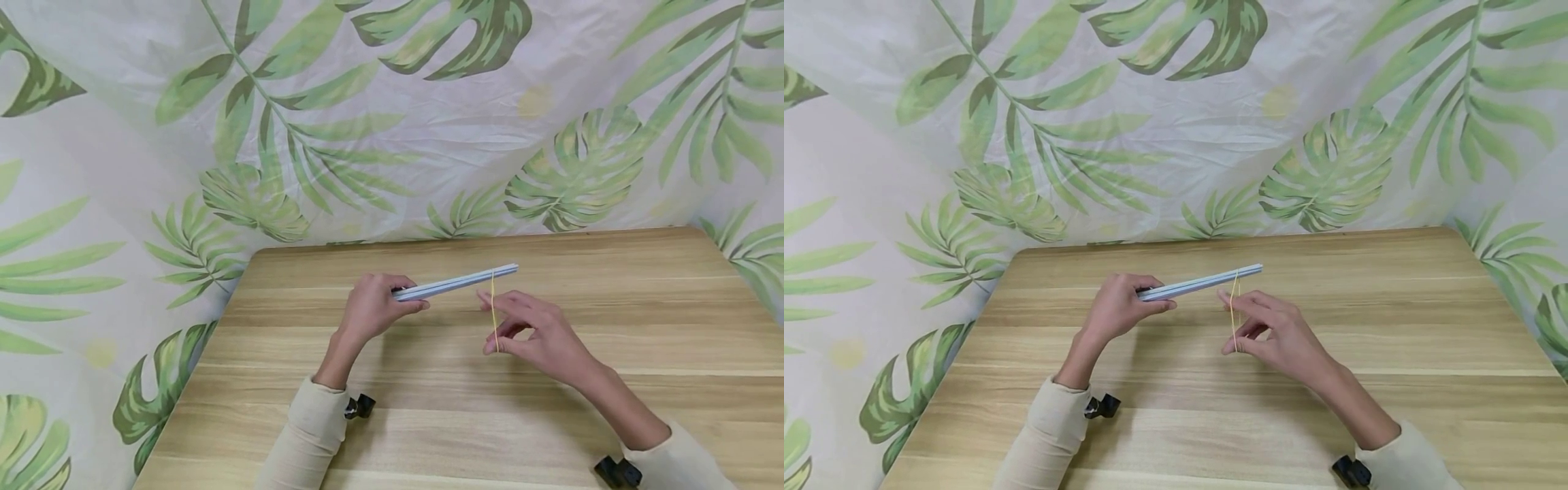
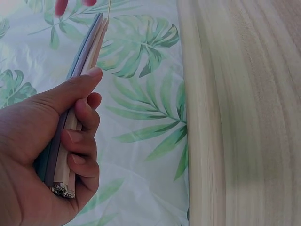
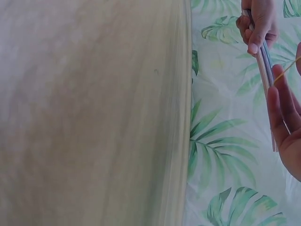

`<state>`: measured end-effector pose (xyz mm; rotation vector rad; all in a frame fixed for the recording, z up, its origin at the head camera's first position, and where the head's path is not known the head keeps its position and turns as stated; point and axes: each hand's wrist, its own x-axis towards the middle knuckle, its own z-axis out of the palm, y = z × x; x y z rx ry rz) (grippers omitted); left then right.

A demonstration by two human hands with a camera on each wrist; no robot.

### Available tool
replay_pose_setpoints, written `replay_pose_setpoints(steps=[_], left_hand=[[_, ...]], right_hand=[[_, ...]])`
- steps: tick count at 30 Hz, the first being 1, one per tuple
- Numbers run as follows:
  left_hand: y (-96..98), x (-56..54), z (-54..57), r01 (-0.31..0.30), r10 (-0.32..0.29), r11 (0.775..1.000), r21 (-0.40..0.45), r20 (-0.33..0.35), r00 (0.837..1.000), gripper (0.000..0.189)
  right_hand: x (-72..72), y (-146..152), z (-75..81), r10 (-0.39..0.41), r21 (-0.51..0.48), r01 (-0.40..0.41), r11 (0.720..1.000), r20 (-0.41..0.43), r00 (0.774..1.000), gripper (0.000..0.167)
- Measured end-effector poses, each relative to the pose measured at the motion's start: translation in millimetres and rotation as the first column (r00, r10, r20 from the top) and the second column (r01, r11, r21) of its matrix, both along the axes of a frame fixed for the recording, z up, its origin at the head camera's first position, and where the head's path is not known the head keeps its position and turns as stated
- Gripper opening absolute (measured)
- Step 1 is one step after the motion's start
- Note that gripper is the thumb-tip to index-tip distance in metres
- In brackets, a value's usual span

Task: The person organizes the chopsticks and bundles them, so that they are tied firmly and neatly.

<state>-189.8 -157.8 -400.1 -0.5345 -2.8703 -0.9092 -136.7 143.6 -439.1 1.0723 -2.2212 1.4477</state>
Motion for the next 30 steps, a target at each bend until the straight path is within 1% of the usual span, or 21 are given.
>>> replay_pose_setpoints(steps=[2,4,6,7,12,14,16,17,20,21,22,24,27,29,30], left_hand=[[0.2,-0.1,-0.2,-0.006,0.006,1.000,0.001,-0.007,1.000,0.024],[0.5,0.0,0.2,-0.011,0.011,1.000,0.001,-0.023,1.000,0.024],[0.7,0.0,0.4,-0.014,0.014,1.000,0.005,-0.042,0.999,0.025],[0.8,0.0,0.6,-0.014,0.014,1.000,0.010,-0.051,0.999,0.025],[1.7,1.2,1.4,-0.011,0.017,0.998,0.054,-0.101,0.995,0.023],[2.2,2.0,1.8,-0.012,0.020,0.997,0.070,-0.128,0.992,0.022],[2.8,3.0,2.3,-0.009,0.022,0.997,0.078,-0.158,0.987,0.023],[3.0,3.1,2.3,-0.009,0.022,0.997,0.077,-0.172,0.985,0.023],[3.8,2.6,1.4,-0.005,0.017,0.998,0.056,-0.207,0.978,0.024],[3.9,2.2,0.8,-0.002,0.012,0.999,0.045,-0.219,0.976,0.024],[4.0,1.9,0.5,-0.001,0.008,1.000,0.031,-0.230,0.973,0.025],[3.8,1.7,0.4,0.007,-0.006,1.000,0.003,-0.247,0.969,0.025],[2.7,1.4,1.0,0.025,-0.032,0.999,-0.033,-0.261,0.965,0.026],[1.4,1.0,1.3,0.049,-0.059,0.998,-0.047,-0.257,0.964,0.026],[0.8,0.6,1.3,0.062,-0.073,0.997,-0.050,-0.253,0.965,0.026]], right_hand=[[1.5,-0.9,1.5,-0.023,0.002,0.023,1.000,0.019,1.000,0.087],[3.0,-1.4,2.0,-0.060,0.000,0.060,0.998,0.059,0.996,0.096],[4.5,-2.6,1.5,-0.096,-0.012,0.098,0.995,0.116,0.989,0.103],[5.6,-3.4,1.3,-0.107,-0.019,0.111,0.994,0.138,0.985,0.110],[10.3,-8.5,1.2,-0.156,-0.068,0.177,0.982,0.242,0.958,0.126],[11.7,-10.4,2.8,-0.165,-0.085,0.198,0.976,0.297,0.940,0.128],[12.4,-12.1,4.9,-0.145,-0.117,0.206,0.972,0.395,0.907,0.126],[12.5,-12.9,5.8,-0.121,-0.139,0.204,0.969,0.450,0.885,0.124],[11.8,-15.2,5.5,-0.032,-0.206,0.195,0.959,0.604,0.796,0.114],[11.2,-15.5,4.5,0.000,-0.226,0.188,0.956,0.641,0.768,0.110],[10.4,-15.6,3.4,0.022,-0.235,0.183,0.955,0.668,0.744,0.105],[8.3,-14.8,1.0,0.039,-0.233,0.174,0.957,0.695,0.718,0.095],[4.7,-11.2,-1.7,0.049,-0.237,0.179,0.955,0.720,0.693,0.077],[2.7,-8.3,-2.5,0.068,-0.260,0.188,0.947,0.737,0.673,0.064],[2.0,-7.0,-2.6,0.086,-0.280,0.195,0.940,0.748,0.658,0.059]])
